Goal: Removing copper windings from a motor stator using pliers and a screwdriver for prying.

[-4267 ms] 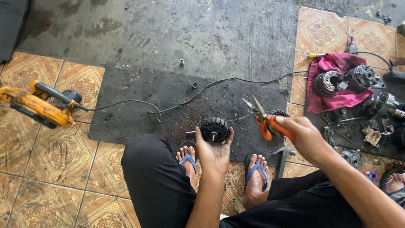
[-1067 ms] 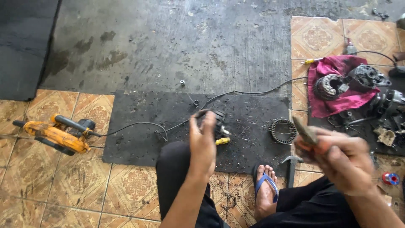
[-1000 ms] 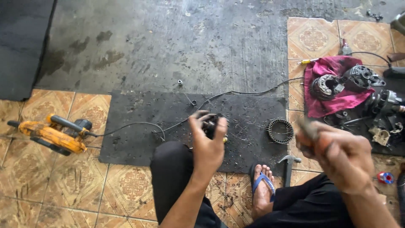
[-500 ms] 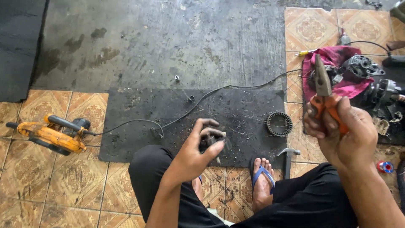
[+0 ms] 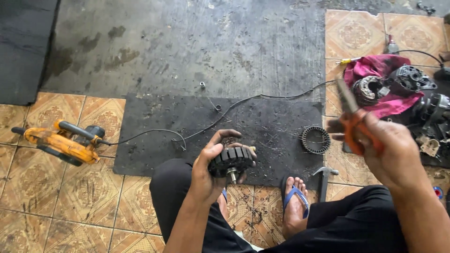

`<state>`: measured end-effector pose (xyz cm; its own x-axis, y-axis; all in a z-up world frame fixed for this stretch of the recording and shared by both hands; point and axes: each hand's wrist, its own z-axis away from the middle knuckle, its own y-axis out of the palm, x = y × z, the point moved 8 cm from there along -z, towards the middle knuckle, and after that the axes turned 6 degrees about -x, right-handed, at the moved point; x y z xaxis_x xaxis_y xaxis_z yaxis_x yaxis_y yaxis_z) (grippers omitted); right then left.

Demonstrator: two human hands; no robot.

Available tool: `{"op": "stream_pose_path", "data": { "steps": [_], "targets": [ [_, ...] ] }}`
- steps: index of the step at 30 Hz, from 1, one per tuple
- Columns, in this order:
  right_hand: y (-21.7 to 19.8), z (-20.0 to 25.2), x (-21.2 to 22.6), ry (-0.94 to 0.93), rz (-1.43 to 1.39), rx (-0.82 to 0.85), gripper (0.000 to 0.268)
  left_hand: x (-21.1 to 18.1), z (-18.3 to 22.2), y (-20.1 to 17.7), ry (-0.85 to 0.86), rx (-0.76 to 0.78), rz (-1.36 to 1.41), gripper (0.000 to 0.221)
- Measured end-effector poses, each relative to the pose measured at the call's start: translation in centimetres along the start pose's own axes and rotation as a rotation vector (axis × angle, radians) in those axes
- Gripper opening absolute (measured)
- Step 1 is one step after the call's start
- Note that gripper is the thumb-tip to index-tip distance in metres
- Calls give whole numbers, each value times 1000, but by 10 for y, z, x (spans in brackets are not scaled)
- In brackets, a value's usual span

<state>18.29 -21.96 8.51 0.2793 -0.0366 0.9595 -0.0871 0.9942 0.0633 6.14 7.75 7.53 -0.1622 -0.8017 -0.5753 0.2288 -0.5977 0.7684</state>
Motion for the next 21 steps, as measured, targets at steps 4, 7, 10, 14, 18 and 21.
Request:
{"op": "stream_pose_path", "data": {
  "steps": [4,7,10,14,18,21],
  "targets": [
    [45,17,9,-13,400,178,46,-1,1,-1,1,-59,-2,41],
    [63,26,-9,66,573,324,46,1,-1,-2,-22,-80,3,40],
    [92,36,-7,-51,588,469,45,6,-3,-3,-37,-110,-6,41],
    [116,45,2,-209,654,574,47,9,-3,-1,-59,-132,-45,43],
    [121,47,3,-247,678,599,48,13,-5,-6,-91,-155,-81,45],
    [117,46,6,-211,627,589,47,12,-6,-4,-84,-188,-85,41]
  ]
}}
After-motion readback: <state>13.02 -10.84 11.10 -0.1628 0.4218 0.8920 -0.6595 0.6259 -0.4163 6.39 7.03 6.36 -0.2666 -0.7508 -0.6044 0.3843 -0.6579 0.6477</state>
